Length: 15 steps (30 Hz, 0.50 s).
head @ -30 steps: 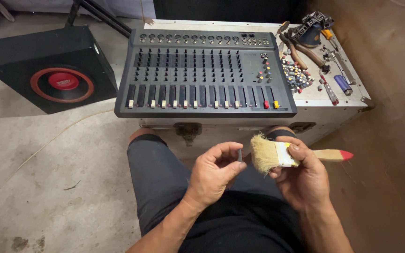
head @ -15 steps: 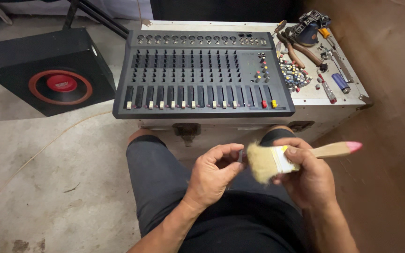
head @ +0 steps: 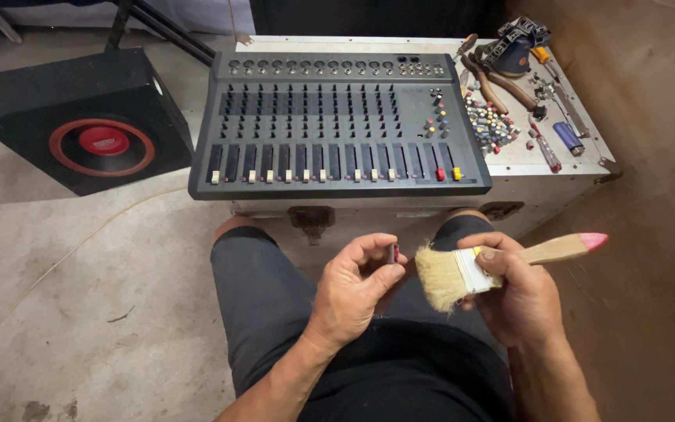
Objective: The person sits with an audio mixer resting on their lap and uses a wide bristle brush to brush small red and gray fader knob caps, working on one cap at a time and pressing cleaned caps back onto the mixer faders.
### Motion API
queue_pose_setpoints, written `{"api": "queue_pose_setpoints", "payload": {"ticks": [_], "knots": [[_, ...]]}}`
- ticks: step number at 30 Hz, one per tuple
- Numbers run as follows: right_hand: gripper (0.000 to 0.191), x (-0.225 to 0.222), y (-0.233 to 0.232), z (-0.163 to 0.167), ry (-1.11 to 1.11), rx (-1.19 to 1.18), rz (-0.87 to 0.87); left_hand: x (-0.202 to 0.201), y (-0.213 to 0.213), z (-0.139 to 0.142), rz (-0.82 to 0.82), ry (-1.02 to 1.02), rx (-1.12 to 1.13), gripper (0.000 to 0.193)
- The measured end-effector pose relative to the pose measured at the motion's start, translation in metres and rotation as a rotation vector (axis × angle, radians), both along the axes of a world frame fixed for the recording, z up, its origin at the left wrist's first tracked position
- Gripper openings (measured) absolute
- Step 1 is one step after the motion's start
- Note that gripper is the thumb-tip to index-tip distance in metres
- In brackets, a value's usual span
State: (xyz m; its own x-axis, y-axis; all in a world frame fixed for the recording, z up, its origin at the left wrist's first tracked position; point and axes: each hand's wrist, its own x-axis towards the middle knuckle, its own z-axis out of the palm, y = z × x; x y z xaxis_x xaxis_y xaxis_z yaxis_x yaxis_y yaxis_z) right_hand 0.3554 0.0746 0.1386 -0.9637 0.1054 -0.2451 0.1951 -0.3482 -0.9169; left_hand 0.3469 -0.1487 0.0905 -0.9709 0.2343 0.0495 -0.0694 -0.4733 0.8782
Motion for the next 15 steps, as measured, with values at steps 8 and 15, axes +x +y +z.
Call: {"api": "queue_pose_setpoints", "payload": {"ticks": [8,15], "knots": [[0.035,0.009,-0.025,0.009,0.354,-0.063,-0.067,-0.003,-0.008,-0.005,-0.221,-0.249,0.271,0.036],[0.039,0.018,-0.031,0.002,0.559,0.067,-0.051,-0.005,-0.012,-0.007,-0.343,-0.304,0.44,0.029]]}}
